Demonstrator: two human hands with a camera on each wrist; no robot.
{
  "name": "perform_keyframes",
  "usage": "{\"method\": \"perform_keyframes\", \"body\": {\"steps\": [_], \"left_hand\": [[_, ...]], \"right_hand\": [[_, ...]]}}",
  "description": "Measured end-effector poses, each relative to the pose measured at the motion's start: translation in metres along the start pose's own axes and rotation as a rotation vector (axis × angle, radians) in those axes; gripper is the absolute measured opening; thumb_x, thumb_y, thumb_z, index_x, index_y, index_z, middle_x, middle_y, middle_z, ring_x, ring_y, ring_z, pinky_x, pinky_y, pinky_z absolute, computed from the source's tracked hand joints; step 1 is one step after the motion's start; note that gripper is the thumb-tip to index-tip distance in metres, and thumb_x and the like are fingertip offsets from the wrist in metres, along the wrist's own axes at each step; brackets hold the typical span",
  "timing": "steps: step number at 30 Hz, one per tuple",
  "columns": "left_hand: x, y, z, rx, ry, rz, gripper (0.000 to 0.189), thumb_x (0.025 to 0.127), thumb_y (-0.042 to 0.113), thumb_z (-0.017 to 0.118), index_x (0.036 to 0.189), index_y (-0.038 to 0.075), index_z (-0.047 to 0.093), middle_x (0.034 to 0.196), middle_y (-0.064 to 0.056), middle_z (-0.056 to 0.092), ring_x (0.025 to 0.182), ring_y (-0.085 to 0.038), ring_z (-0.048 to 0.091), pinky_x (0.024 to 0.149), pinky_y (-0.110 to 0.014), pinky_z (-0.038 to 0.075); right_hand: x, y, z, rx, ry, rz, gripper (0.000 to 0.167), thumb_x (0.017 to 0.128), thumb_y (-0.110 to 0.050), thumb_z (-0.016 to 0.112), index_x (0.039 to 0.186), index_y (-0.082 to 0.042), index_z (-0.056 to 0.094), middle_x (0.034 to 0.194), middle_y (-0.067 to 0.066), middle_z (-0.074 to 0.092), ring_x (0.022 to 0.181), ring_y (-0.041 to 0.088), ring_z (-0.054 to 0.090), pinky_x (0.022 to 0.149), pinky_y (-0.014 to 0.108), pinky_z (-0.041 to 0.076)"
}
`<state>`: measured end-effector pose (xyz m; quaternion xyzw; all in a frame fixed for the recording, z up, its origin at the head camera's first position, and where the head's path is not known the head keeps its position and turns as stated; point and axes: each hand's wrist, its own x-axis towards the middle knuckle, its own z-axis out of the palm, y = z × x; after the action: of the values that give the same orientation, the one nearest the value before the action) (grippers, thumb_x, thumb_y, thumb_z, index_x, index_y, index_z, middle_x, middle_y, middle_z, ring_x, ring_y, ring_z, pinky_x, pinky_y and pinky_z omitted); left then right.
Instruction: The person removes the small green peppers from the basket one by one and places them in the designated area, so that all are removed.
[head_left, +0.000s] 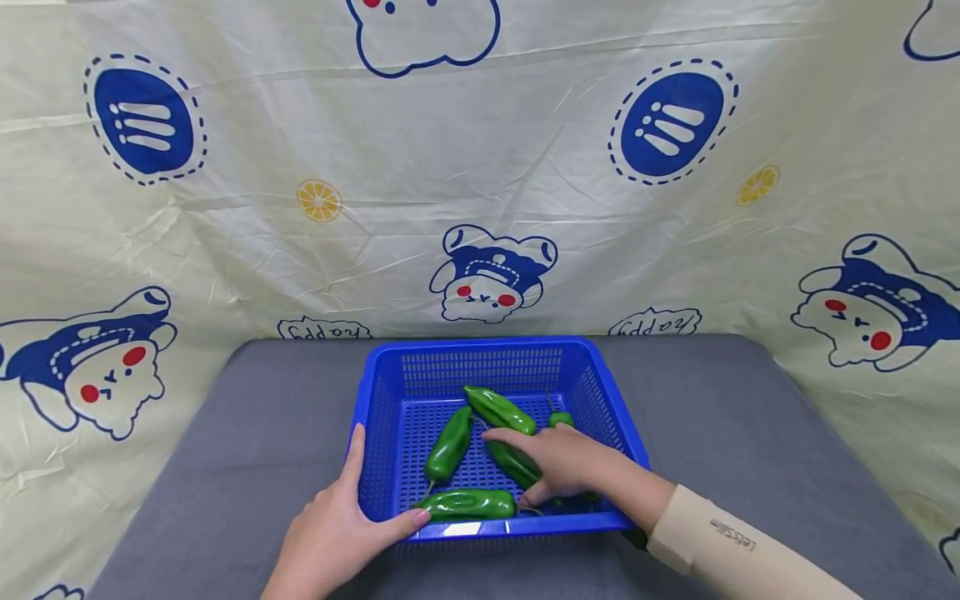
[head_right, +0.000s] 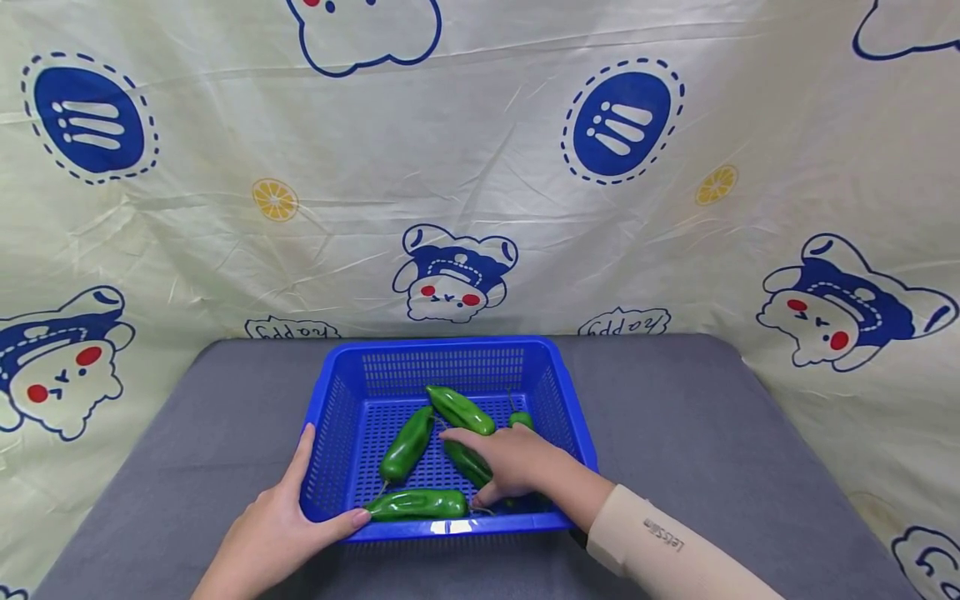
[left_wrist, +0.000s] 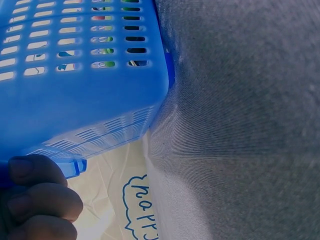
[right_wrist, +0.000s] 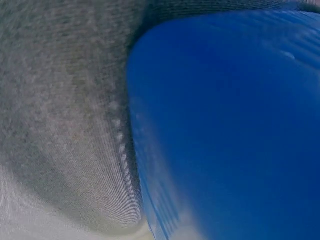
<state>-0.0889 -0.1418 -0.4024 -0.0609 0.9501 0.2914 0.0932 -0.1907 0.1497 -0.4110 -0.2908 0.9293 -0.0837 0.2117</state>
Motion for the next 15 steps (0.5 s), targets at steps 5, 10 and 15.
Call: {"method": "perform_keyframes", "body": {"steps": [5,10,15], "left_hand": [[0.000,0.000,0.000,0.003,0.007,0.002,0.138,0.062,0.085,0.068,0.161,0.022,-0.004,0.136,-0.026,0.059,0.108,-0.037,0.067,0.075,-0.055,0.053],[0.001,-0.001,0.000,-0.018,0.000,0.001,0.138,0.063,0.084,0.069,0.161,0.022,-0.005,0.136,-0.026,0.059,0.109,-0.037,0.067,0.077,-0.056,0.053],[0.000,-0.001,0.001,-0.038,-0.002,0.000,0.138,0.063,0.083,0.070,0.161,0.022,-0.006,0.139,-0.026,0.057,0.111,-0.038,0.066,0.080,-0.056,0.053]], "right_hand": [[-0.005,0.002,-0.006,0.084,0.023,0.009,0.093,0.078,-0.047,0.082,0.153,-0.043,0.028,0.070,-0.006,0.057,0.067,0.013,0.052,0.068,0.034,0.038],[-0.010,0.004,-0.009,0.150,0.069,0.007,0.094,0.077,-0.049,0.082,0.152,-0.050,0.025,0.083,-0.005,0.059,0.073,0.014,0.053,0.065,0.034,0.041],[-0.019,0.005,-0.013,0.193,0.125,-0.001,0.095,0.076,-0.049,0.082,0.151,-0.051,0.023,0.091,-0.002,0.060,0.076,0.015,0.054,0.064,0.033,0.044]]}}
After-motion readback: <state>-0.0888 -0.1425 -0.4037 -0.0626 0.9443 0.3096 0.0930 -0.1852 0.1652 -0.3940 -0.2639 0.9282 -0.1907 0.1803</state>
